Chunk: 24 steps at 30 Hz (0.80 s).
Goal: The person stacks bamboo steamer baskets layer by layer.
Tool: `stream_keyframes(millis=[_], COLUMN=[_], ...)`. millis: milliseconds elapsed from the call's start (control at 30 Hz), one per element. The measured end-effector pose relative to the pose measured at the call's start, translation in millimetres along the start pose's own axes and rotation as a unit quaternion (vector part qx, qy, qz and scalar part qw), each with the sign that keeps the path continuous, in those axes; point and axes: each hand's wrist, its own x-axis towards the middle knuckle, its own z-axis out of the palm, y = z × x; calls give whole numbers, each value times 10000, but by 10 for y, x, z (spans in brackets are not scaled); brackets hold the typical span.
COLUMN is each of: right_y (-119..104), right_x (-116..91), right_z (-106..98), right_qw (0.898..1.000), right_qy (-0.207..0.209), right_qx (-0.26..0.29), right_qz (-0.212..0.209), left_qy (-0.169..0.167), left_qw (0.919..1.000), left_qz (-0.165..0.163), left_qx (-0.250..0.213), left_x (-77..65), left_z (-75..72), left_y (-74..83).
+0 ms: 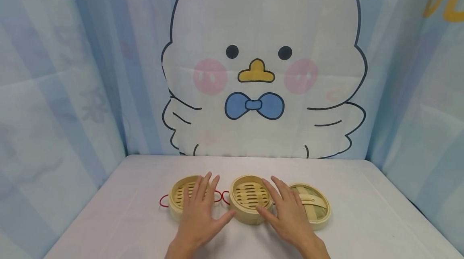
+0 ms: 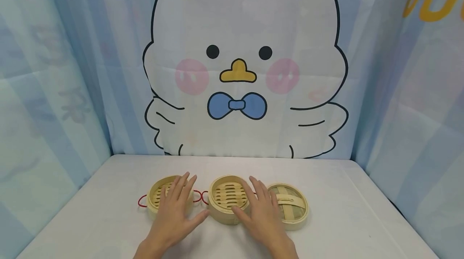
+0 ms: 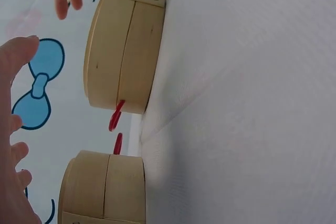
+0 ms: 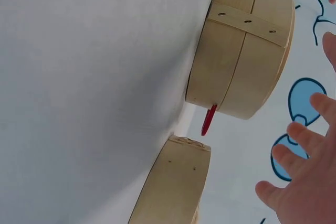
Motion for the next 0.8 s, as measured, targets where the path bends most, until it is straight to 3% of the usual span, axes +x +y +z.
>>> stream_keyframes(millis=[233, 433, 667, 800], right_y=[-28, -40, -35, -35], right_x=[50, 117, 153, 157], right_z=[-21, -8, -1, -17], right_qw=[9999, 9990, 9967, 9951], right_qy=[-8, -284, -656, -814], right_qx=[78, 280, 469, 557], right_qz=[-153, -202, -118, -86], left_qy=[154, 341, 315, 218], left_qw=[9999, 9984, 9967, 9962], left_qz=[-78, -421, -703, -706], left_qx=[4, -165, -263, -468], left_x=[5, 17, 19, 9], left_z=[-44, -114, -172, -197], left_y=[-115, -294, -455, -535])
